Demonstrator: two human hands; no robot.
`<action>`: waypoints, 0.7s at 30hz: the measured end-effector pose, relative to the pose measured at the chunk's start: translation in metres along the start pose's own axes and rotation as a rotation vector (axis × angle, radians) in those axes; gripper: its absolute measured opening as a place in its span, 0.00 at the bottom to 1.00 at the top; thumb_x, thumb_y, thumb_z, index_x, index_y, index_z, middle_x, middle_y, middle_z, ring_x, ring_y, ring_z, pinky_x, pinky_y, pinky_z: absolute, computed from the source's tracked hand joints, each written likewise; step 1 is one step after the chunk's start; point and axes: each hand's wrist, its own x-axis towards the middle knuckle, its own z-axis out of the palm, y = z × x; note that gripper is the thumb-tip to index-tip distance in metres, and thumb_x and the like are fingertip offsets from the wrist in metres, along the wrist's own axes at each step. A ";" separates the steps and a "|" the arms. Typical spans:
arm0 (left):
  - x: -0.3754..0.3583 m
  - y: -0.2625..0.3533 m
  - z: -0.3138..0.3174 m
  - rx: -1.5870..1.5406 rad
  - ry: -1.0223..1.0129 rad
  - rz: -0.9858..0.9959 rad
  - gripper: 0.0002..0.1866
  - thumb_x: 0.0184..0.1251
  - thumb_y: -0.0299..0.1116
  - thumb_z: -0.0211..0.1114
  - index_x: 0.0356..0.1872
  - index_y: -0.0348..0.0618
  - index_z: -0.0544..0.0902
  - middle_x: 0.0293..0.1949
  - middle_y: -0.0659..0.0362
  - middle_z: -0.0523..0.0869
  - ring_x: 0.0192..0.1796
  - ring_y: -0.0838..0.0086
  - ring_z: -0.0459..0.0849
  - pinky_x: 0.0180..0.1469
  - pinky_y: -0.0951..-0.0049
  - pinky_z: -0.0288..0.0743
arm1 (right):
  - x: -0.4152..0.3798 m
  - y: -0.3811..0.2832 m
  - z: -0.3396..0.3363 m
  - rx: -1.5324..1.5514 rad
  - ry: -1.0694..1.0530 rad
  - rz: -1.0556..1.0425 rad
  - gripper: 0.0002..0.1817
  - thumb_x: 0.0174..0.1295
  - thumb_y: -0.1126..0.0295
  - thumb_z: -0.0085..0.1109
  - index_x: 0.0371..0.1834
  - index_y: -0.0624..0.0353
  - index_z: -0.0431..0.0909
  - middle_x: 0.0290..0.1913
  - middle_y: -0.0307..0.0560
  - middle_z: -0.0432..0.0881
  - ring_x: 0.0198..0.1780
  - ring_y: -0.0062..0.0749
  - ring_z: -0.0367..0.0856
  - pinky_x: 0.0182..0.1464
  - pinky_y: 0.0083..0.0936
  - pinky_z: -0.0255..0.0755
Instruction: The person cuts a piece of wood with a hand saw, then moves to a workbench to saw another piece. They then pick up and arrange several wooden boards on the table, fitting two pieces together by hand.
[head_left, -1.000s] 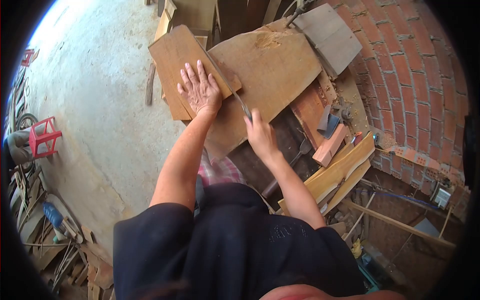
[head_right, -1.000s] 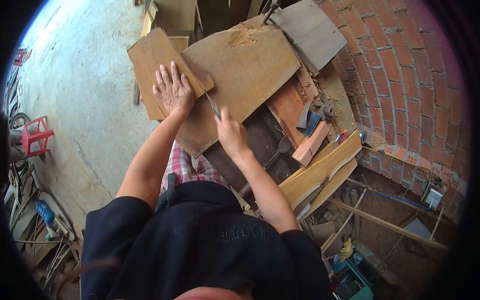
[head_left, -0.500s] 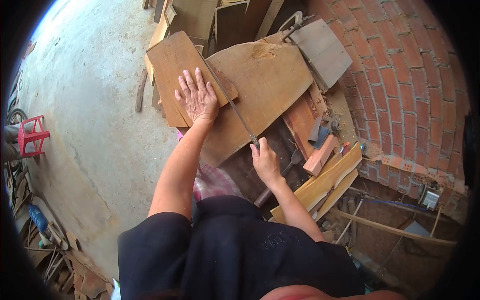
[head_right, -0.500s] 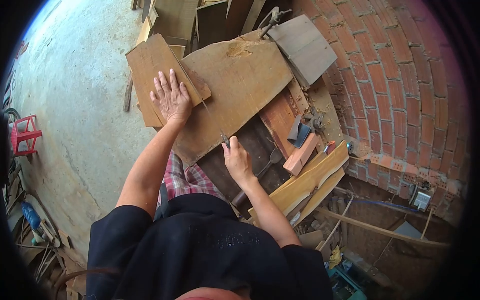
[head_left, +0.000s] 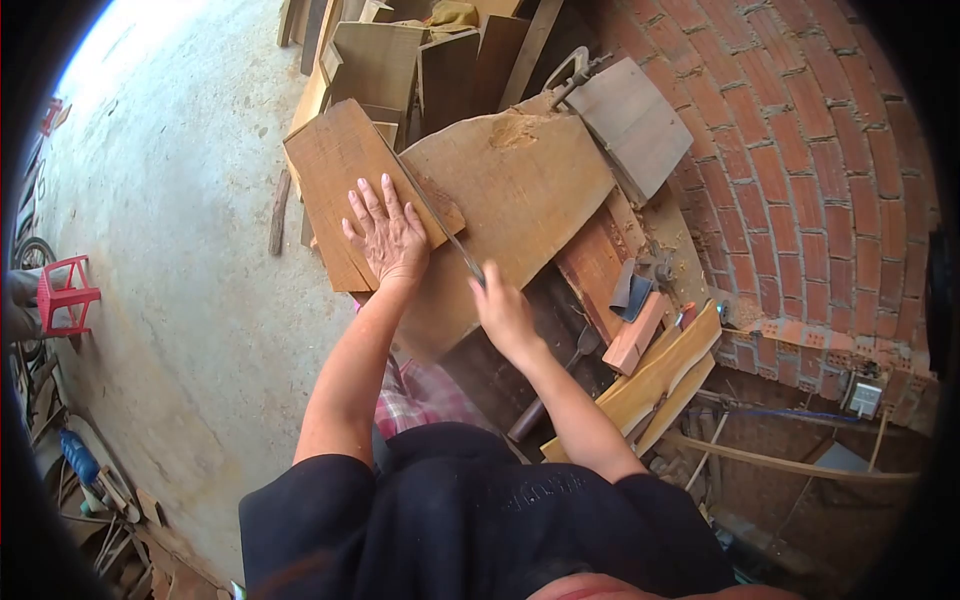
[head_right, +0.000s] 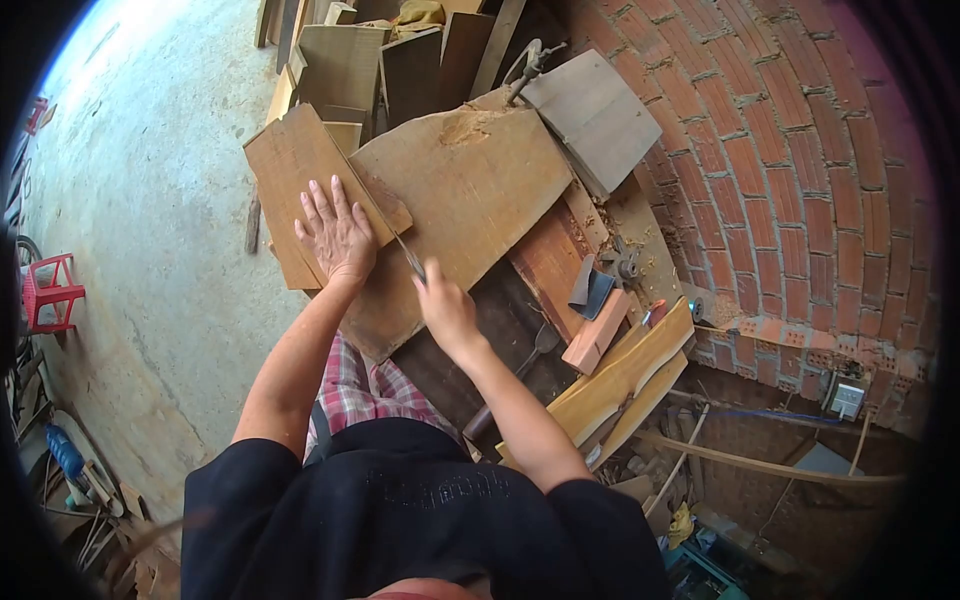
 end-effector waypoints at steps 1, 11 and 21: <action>-0.006 -0.002 -0.001 0.001 -0.007 0.009 0.30 0.73 0.47 0.44 0.74 0.53 0.59 0.76 0.52 0.51 0.78 0.58 0.45 0.72 0.44 0.36 | 0.027 -0.008 0.009 -0.008 -0.007 0.004 0.13 0.70 0.61 0.51 0.43 0.58 0.63 0.26 0.63 0.79 0.31 0.64 0.79 0.30 0.52 0.72; -0.002 -0.001 -0.002 0.019 -0.049 0.022 0.30 0.73 0.46 0.44 0.74 0.50 0.57 0.76 0.48 0.49 0.78 0.53 0.43 0.71 0.41 0.36 | -0.012 0.009 -0.003 -0.008 -0.036 0.018 0.13 0.70 0.61 0.51 0.42 0.58 0.63 0.30 0.62 0.81 0.32 0.61 0.81 0.29 0.51 0.73; -0.027 -0.012 -0.016 0.041 -0.087 0.117 0.33 0.71 0.49 0.47 0.74 0.51 0.56 0.76 0.49 0.48 0.78 0.54 0.42 0.72 0.43 0.36 | 0.020 -0.014 0.021 0.072 0.126 -0.052 0.11 0.68 0.64 0.53 0.39 0.58 0.64 0.30 0.58 0.80 0.31 0.59 0.80 0.28 0.48 0.72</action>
